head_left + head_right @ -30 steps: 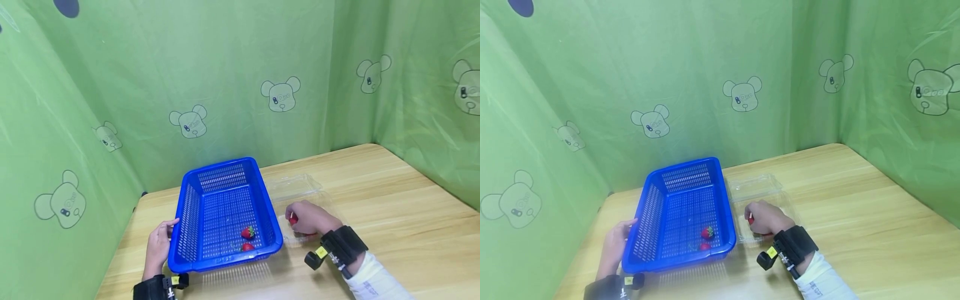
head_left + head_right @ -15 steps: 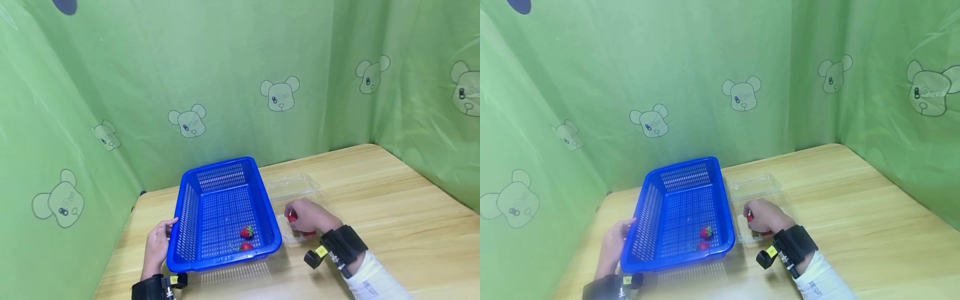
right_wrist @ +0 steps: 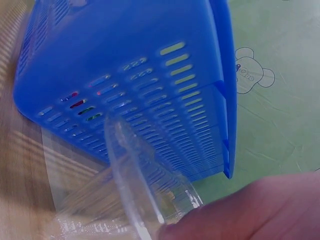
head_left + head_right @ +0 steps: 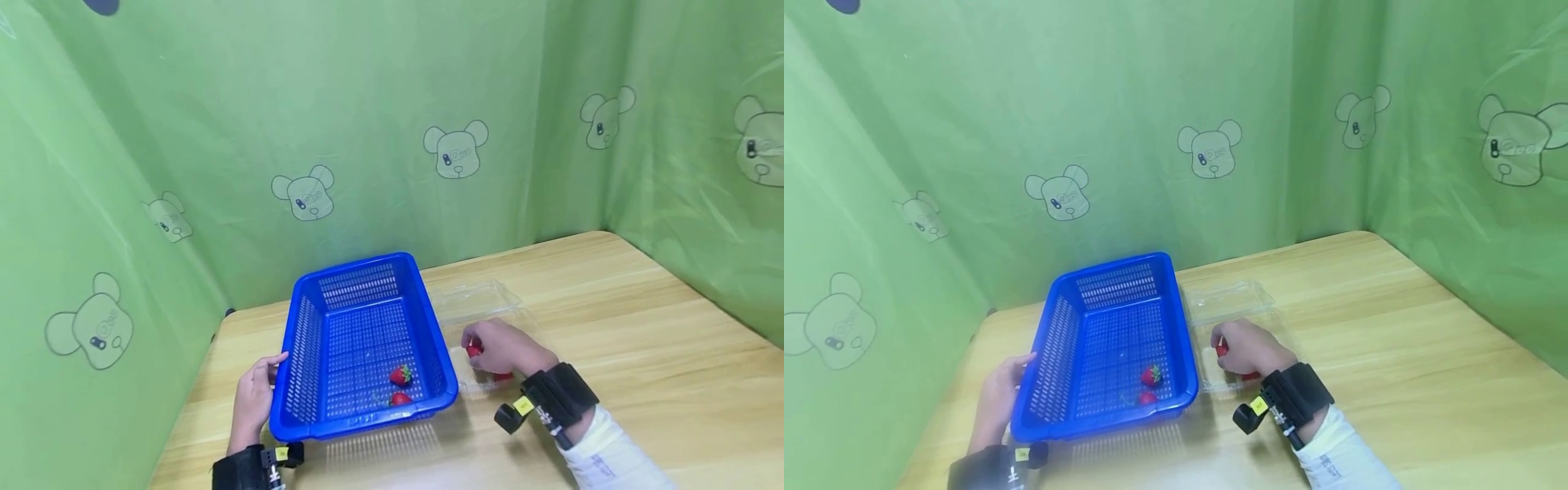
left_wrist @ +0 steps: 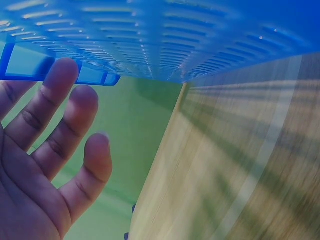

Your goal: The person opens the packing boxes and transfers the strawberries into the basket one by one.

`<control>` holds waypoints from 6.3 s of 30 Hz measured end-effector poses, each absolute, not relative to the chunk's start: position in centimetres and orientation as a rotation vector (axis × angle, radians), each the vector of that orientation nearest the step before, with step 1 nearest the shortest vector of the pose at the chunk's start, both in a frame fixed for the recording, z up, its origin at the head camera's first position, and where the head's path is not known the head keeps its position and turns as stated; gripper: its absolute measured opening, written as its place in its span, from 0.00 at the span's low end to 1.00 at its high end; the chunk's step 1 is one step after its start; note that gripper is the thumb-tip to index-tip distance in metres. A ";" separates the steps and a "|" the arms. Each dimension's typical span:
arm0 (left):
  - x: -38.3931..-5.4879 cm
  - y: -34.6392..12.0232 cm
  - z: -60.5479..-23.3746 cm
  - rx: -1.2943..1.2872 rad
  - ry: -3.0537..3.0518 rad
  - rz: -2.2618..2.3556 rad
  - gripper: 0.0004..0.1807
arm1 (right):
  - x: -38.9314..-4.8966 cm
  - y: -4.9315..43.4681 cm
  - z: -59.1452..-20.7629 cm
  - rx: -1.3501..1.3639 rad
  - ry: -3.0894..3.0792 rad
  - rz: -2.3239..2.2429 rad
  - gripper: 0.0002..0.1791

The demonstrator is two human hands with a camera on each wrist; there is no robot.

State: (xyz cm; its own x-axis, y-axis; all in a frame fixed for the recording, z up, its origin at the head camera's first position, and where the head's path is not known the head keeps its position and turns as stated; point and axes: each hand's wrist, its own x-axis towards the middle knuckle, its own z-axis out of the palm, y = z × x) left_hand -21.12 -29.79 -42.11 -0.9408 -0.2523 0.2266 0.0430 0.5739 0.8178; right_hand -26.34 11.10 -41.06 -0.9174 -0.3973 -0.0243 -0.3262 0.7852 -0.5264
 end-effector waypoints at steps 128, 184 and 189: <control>-21.7 -30.0 -42.1 0.117 -2.511 -1.255 0.27 | -23.3 9.2 -36.3 -0.924 2.967 -0.962 0.11; -21.5 -30.3 -42.3 0.049 -2.481 -1.280 0.24 | -22.2 6.8 -37.1 -1.090 2.933 -1.081 0.10; -21.6 -30.3 -42.4 0.051 -2.482 -1.264 0.24 | -22.2 6.6 -37.2 -1.064 2.927 -1.079 0.11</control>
State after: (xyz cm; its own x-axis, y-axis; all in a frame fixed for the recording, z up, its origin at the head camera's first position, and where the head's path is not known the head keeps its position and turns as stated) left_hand -21.61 -30.26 -42.41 -0.9367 -0.1896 0.2945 0.1266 0.6006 0.7894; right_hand -22.21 6.56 -37.18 -0.7808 -0.5194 0.3472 -0.6205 0.5798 -0.5281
